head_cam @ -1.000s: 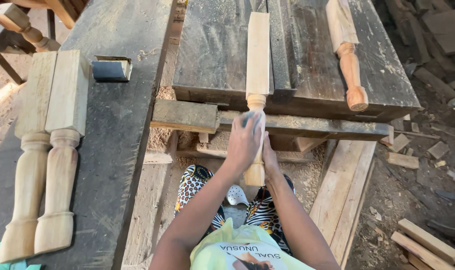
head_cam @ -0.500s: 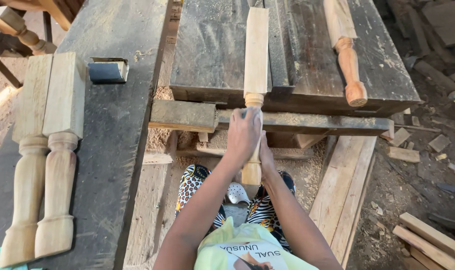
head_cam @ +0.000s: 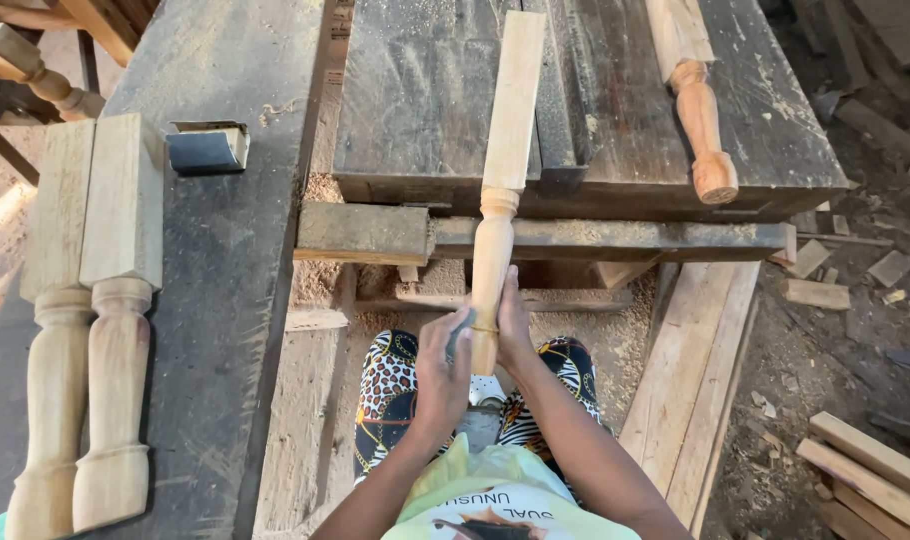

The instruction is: Sanding carved wooden furniture legs with sandpaper at a workbench.

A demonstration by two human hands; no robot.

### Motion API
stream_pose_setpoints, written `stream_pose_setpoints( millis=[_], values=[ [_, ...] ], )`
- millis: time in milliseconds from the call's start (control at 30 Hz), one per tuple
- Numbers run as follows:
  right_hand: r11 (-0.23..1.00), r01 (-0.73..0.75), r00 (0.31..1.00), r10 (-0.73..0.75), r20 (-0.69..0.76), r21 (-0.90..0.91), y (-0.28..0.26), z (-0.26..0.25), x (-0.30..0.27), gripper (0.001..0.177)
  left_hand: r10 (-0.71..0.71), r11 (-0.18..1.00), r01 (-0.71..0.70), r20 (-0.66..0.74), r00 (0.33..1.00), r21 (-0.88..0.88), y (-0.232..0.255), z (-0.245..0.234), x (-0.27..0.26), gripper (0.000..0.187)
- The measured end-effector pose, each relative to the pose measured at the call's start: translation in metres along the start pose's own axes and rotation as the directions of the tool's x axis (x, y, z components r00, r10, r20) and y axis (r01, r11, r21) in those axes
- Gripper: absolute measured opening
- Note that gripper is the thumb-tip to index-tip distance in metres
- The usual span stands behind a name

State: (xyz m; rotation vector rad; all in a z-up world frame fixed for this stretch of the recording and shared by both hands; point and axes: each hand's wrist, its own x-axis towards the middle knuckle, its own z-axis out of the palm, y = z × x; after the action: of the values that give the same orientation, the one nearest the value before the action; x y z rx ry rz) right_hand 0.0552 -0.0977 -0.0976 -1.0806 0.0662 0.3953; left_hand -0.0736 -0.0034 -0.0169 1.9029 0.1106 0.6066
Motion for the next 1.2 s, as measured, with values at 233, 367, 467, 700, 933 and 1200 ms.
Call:
stream_pose_setpoints(
  millis=[233, 367, 467, 700, 933, 1200],
  values=[
    [0.996, 0.081, 0.997, -0.081, 0.002, 0.027, -0.001, 0.017, 0.0, 0.053, -0.103, 0.987, 0.083, -0.143, 0.984, -0.139, 0.003, -0.008, -0.001, 0.027],
    [0.881, 0.346, 0.934, -0.357, 0.027, -0.323, -0.031, 0.028, -0.009, 0.044, -0.282, 0.889, 0.218, -0.106, 0.954, -0.404, -0.005, -0.006, -0.005, 0.031],
    [0.555, 0.561, 0.779, -0.605, 0.166, -0.614, -0.055, 0.041, -0.025, 0.051, -0.346, 0.843, 0.263, -0.099, 0.933, -0.469, -0.004, -0.007, -0.004, 0.033],
    [-0.167, 0.757, 0.487, -0.5, 0.716, -0.631, -0.062, 0.038, -0.049, 0.046, -0.295, 0.874, 0.183, -0.192, 0.936, -0.45, 0.001, -0.021, 0.01, 0.032],
    [-0.403, 0.846, 0.251, -0.277, 0.927, -0.349, -0.109, 0.025, 0.015, 0.051, -0.399, 0.813, 0.268, -0.158, 0.903, -0.517, 0.002, -0.034, 0.018, 0.033],
    [-0.45, 0.801, 0.378, -0.131, 0.916, -0.395, -0.161, 0.025, 0.042, 0.058, -0.359, 0.857, 0.24, -0.195, 0.913, -0.456, 0.01, -0.042, 0.024, 0.031]
  ],
)
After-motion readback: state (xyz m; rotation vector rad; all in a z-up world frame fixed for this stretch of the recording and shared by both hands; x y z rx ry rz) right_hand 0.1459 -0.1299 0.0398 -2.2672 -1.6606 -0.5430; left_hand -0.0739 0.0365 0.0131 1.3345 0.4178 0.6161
